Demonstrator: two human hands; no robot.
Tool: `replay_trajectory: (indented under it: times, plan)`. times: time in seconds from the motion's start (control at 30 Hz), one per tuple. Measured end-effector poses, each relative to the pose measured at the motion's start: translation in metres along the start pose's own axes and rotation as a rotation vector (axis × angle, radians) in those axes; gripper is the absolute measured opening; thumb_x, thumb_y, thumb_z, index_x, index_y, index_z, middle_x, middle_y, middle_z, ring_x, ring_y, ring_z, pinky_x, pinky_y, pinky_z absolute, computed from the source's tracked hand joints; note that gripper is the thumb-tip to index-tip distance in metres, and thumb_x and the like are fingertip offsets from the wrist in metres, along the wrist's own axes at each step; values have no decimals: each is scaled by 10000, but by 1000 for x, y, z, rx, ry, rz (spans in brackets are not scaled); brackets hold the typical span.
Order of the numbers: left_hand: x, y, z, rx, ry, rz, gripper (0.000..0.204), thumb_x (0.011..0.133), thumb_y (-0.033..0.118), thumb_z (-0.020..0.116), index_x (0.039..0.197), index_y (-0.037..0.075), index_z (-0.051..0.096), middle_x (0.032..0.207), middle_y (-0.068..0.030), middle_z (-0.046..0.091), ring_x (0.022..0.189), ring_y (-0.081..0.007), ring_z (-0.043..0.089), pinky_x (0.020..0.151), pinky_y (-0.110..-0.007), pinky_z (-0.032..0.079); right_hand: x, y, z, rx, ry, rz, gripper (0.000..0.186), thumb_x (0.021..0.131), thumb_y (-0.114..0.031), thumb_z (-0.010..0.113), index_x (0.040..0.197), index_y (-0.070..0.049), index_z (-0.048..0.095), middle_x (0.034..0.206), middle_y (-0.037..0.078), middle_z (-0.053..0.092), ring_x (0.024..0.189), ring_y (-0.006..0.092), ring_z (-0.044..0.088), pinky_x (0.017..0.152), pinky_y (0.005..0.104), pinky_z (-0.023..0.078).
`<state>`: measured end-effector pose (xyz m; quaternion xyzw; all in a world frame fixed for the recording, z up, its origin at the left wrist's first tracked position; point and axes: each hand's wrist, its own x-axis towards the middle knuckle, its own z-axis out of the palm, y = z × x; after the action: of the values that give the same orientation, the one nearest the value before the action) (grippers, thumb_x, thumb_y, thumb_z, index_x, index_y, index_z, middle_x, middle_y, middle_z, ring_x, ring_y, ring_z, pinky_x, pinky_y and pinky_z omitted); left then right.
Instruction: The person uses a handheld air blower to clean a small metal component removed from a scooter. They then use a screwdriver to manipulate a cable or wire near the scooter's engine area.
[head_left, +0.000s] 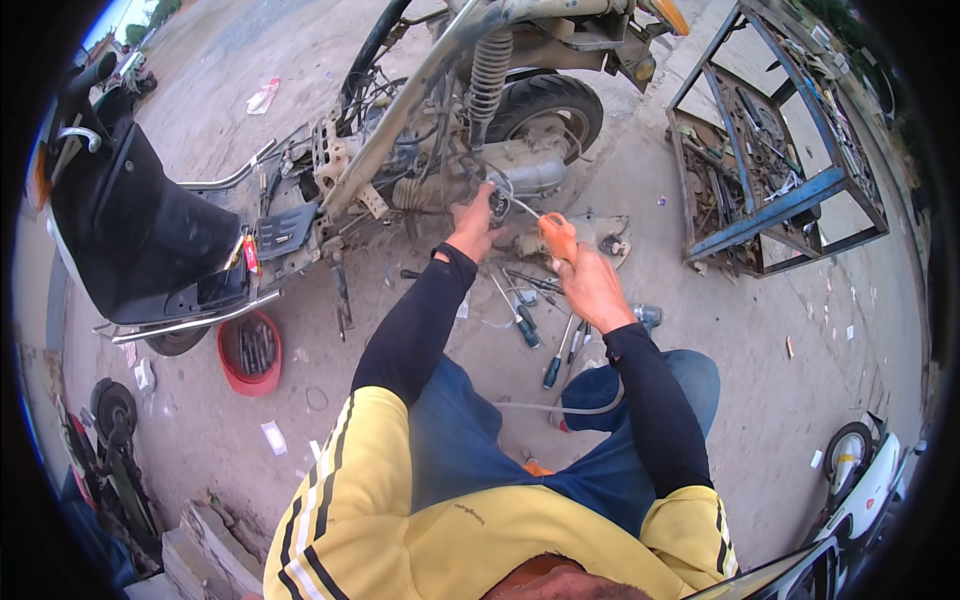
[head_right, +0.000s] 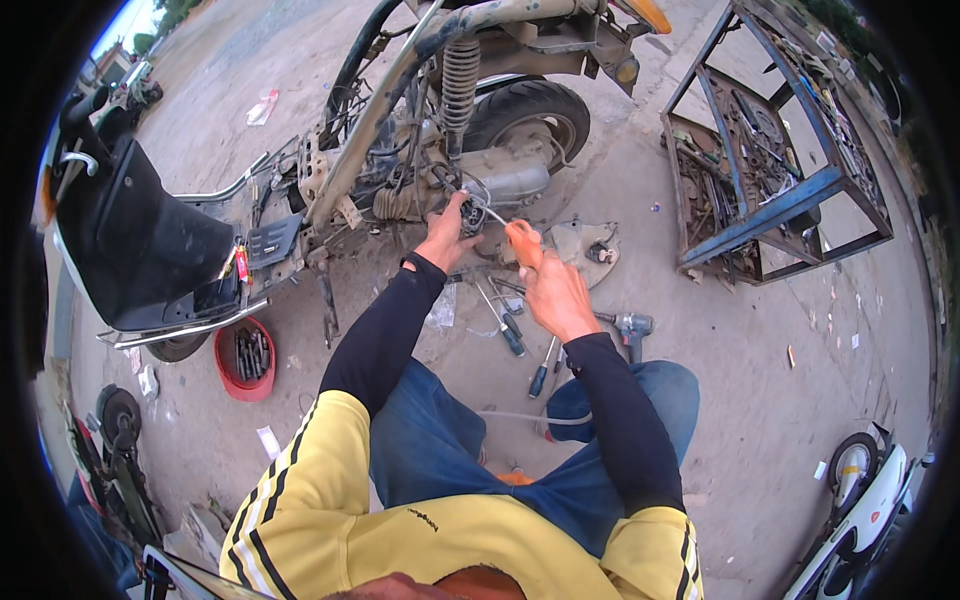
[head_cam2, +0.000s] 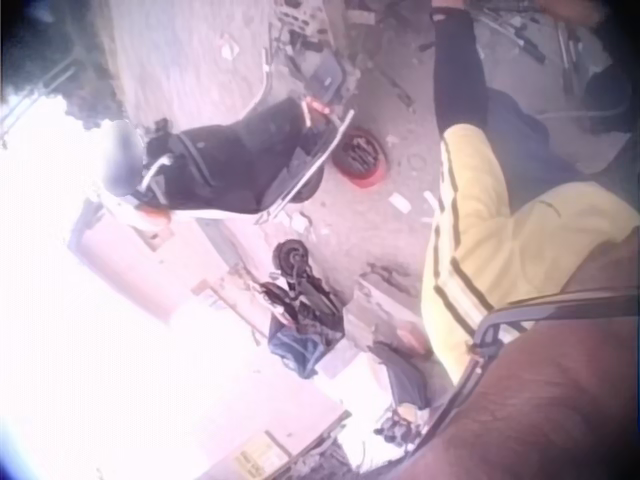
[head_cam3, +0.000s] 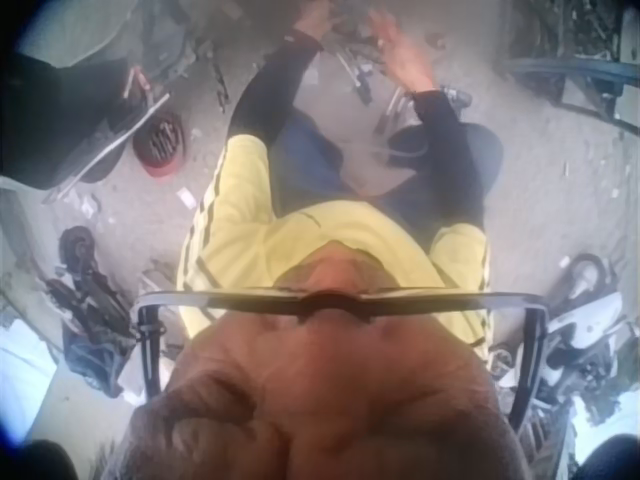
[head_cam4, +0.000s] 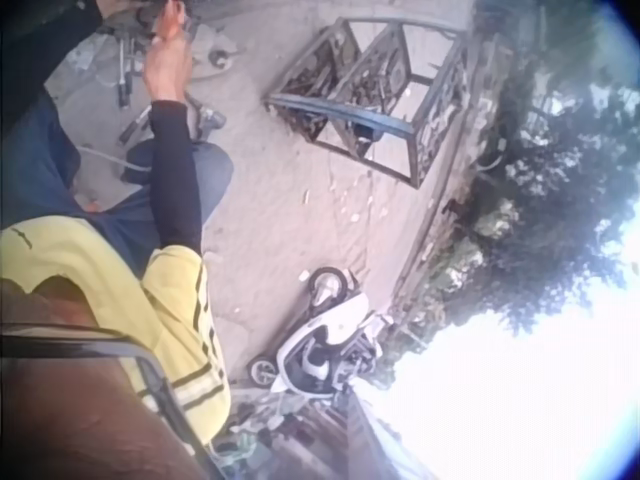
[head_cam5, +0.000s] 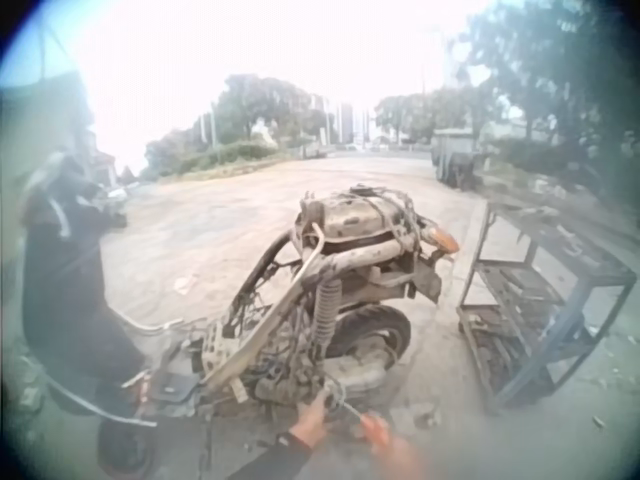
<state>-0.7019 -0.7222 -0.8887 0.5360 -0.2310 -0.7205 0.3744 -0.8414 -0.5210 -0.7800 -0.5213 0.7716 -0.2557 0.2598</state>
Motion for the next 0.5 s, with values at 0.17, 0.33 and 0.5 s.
replay_trajectory:
  times: [0.17, 0.33, 0.5]
  plan:
    - [-1, 3, 1, -27, -45, -50, 790, 918, 370, 746, 1471, 14, 307, 1386, -152, 522, 1190, -325, 597, 1016, -662, 502, -2, 12, -8, -53, 6, -16, 309, 983, -244, 650, 962, 64, 630, 786, 213, 707, 779, 412, 713, 738, 500, 521]
    - [-1, 4, -3, -85, -177, -70, 590, 943, 384, 701, 1385, 51, 497, 1296, -136, 598, 1176, -331, 600, 1020, -666, 492, -13, 1, -2, -108, 46, -72, 288, 961, -213, 670, 985, 68, 611, 853, 320, 694, 855, 518, 680, 782, 582, 522]
    - [0, 7, -3, -120, -115, -109, 521, 942, 389, 692, 1342, 86, 552, 1250, -135, 613, 1139, -339, 601, 1026, -666, 487, -14, 1, 0, -138, 35, -56, 274, 962, -201, 654, 998, 65, 599, 850, 331, 695, 840, 514, 692, 768, 588, 537]
